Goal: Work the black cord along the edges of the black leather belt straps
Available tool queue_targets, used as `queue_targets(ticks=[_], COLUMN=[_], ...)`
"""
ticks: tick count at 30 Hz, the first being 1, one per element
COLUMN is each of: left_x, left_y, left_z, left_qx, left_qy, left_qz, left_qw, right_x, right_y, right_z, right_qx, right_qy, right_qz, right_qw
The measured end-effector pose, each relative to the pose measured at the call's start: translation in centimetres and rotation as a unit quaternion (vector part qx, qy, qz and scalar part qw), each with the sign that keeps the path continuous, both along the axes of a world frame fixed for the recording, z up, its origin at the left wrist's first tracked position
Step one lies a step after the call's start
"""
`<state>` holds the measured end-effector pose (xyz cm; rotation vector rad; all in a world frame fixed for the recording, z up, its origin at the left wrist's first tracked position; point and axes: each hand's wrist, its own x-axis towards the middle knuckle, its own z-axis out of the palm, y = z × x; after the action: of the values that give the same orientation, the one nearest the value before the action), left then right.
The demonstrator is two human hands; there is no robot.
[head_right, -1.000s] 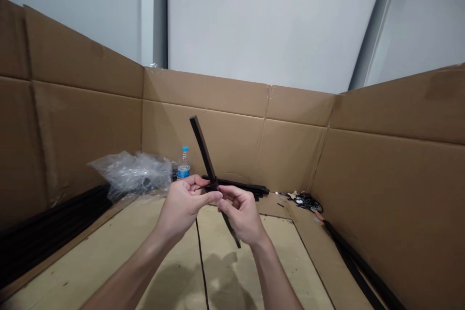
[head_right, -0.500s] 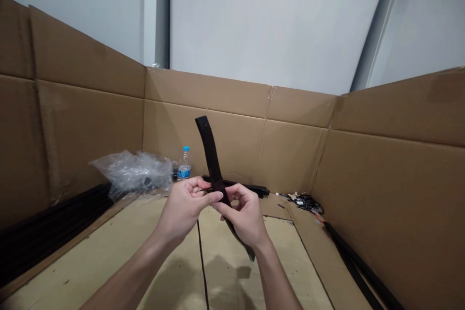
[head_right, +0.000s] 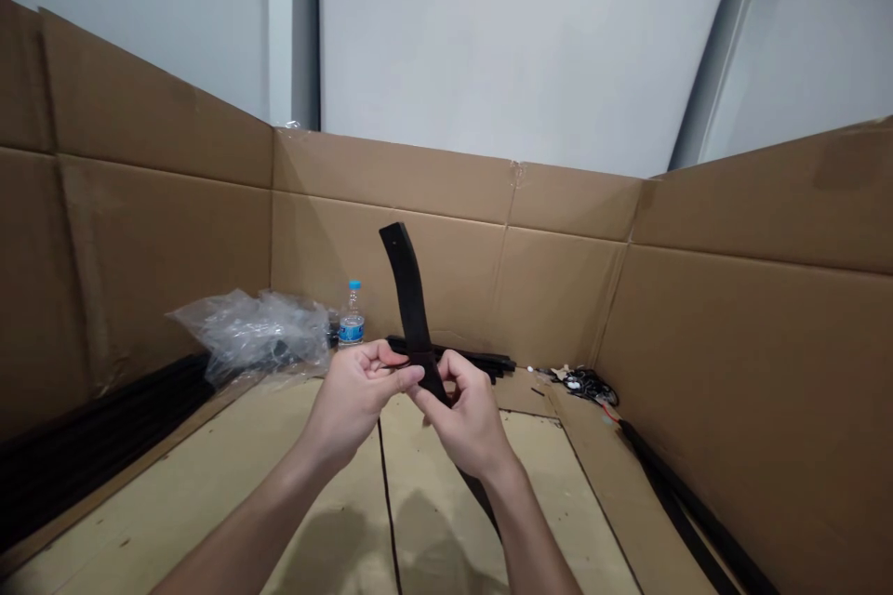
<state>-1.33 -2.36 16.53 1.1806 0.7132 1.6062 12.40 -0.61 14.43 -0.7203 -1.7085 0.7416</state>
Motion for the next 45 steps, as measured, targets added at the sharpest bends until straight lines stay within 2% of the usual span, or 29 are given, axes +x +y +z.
queue_targets(ticks=[3, 10, 14, 19, 24, 32, 39, 45], left_x=[-0.3, -0.8, -0.8, -0.2, 0.1, 0.0, 0.0, -0.1], left_y=[0.4, 1.3, 1.0, 0.2, -0.1, 0.0, 0.1, 0.3], left_z=[-0.1, -0.1, 0.3, 0.6, 0.4, 0.1, -0.1, 0.1], left_qx=[0.01, 0.043, 0.026, 0.01, 0.016, 0.038, 0.033, 0.046], left_qy=[0.013, 0.02, 0.013, -0.009, -0.012, 0.005, 0.004, 0.004], left_qz=[-0.007, 0.003, -0.025, -0.029, -0.048, -0.124, -0.093, -0.053], left_qw=[1.0, 0.999, 0.999, 0.999, 0.999, 0.992, 0.995, 0.998], right_x=[-0.2, -0.3, -0.5, 0.1, 0.4, 0.1, 0.0, 0.2], right_y=[0.0, 0.8, 1.2, 1.3, 1.2, 0.6, 0.2, 0.0], right_z=[-0.2, -0.3, -0.4, -0.6, -0.4, -0.2, 0.1, 0.2], right_qx=[-0.04, -0.102, -0.112, -0.109, -0.115, -0.122, -0.102, -0.096], right_qy=[0.03, 0.137, 0.166, 0.115, 0.125, 0.131, 0.115, 0.125], right_qz=[0.069, 0.17, 0.18, 0.16, 0.173, 0.206, 0.167, 0.202], right_qw=[0.996, 0.971, 0.963, 0.974, 0.97, 0.962, 0.974, 0.967])
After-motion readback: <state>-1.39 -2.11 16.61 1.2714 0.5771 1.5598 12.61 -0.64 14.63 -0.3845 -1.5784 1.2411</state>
